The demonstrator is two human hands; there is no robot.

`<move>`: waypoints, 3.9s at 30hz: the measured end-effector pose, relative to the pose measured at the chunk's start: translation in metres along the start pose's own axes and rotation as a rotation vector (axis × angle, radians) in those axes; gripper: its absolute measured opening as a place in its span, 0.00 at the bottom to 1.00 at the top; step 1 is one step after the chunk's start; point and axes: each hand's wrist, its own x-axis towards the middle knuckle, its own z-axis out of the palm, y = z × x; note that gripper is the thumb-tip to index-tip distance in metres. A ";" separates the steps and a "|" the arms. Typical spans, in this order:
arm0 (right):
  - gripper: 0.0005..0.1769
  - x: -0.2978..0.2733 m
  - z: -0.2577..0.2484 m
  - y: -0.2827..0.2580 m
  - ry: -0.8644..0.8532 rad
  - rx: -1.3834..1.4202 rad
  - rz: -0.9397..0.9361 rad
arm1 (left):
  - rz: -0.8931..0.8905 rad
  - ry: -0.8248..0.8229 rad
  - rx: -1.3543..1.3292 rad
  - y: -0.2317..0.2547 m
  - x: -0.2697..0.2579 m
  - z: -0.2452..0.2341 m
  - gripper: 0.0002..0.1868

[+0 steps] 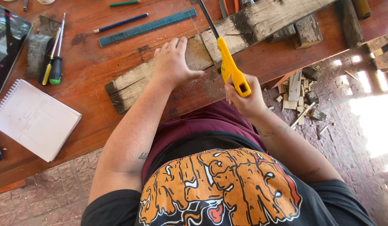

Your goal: The person uses a yellow hand saw to cut a piece of wood on a workbench. They hold the wood steady with their left hand while sawing with their right hand, completing the cut by the end of the clip.

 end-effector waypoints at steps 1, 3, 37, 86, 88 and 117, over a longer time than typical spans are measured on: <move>0.11 -0.012 -0.003 -0.002 -0.017 -0.007 -0.016 | -0.004 0.005 0.001 -0.002 0.002 0.000 0.68; 0.12 -0.036 -0.008 -0.006 -0.037 -0.013 -0.031 | -0.011 0.011 0.002 -0.007 0.005 0.001 0.69; 0.14 -0.061 -0.011 -0.012 -0.070 0.154 -0.024 | 0.022 -0.037 -0.025 -0.011 0.008 -0.003 0.71; 0.13 -0.072 -0.016 -0.029 -0.069 0.011 0.004 | 0.009 -0.082 -0.164 -0.015 0.011 -0.021 0.72; 0.14 -0.069 -0.013 -0.046 -0.079 -0.016 0.025 | -0.007 -0.103 -0.189 -0.012 0.008 -0.025 0.72; 0.06 -0.102 -0.030 0.023 0.037 0.058 -0.285 | 0.029 0.142 0.106 -0.008 -0.023 0.023 0.70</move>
